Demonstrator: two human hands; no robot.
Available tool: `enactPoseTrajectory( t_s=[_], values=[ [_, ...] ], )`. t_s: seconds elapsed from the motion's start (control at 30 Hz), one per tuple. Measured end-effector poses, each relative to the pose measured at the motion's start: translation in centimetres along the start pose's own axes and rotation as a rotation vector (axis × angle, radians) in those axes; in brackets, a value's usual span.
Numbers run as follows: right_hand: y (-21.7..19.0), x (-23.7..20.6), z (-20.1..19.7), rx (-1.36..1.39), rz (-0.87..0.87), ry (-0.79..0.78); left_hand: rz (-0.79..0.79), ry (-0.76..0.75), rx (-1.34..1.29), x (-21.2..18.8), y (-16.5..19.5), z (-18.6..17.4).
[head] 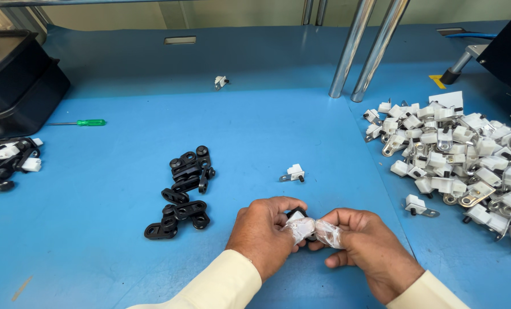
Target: The person picks a black plastic bracket and a white roller component from piles on the workbench, presses the roller onto the bracket by hand, and places the assembled unit onto a growing pile of finished assemblies on the right side of the bench.
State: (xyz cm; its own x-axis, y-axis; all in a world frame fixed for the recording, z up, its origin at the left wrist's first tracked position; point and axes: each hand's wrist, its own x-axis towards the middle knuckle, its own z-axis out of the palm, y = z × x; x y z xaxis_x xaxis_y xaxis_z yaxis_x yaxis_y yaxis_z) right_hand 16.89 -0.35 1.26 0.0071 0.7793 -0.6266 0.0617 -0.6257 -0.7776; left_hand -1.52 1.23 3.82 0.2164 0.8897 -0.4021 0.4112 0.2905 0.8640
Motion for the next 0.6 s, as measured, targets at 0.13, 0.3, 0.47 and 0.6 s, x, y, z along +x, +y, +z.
enactPoseTrajectory(
  t_s=[0.13,0.3,0.47,0.6],
  values=[
    [-0.2,-0.3,-0.2,0.042,0.099,0.006,-0.042,0.007,-0.097,0.1,0.1,0.0],
    [0.5,-0.1,0.0,0.068,-0.016,-0.021,-0.240,-0.014,-0.478,0.3,0.4,0.3],
    [1.7,0.2,0.8,0.121,-0.061,0.097,-0.370,0.039,-0.605,-0.1,0.6,0.6],
    [1.8,0.0,1.2,0.237,-0.026,0.154,-0.322,0.120,-0.600,-0.6,1.0,1.3]
  ],
)
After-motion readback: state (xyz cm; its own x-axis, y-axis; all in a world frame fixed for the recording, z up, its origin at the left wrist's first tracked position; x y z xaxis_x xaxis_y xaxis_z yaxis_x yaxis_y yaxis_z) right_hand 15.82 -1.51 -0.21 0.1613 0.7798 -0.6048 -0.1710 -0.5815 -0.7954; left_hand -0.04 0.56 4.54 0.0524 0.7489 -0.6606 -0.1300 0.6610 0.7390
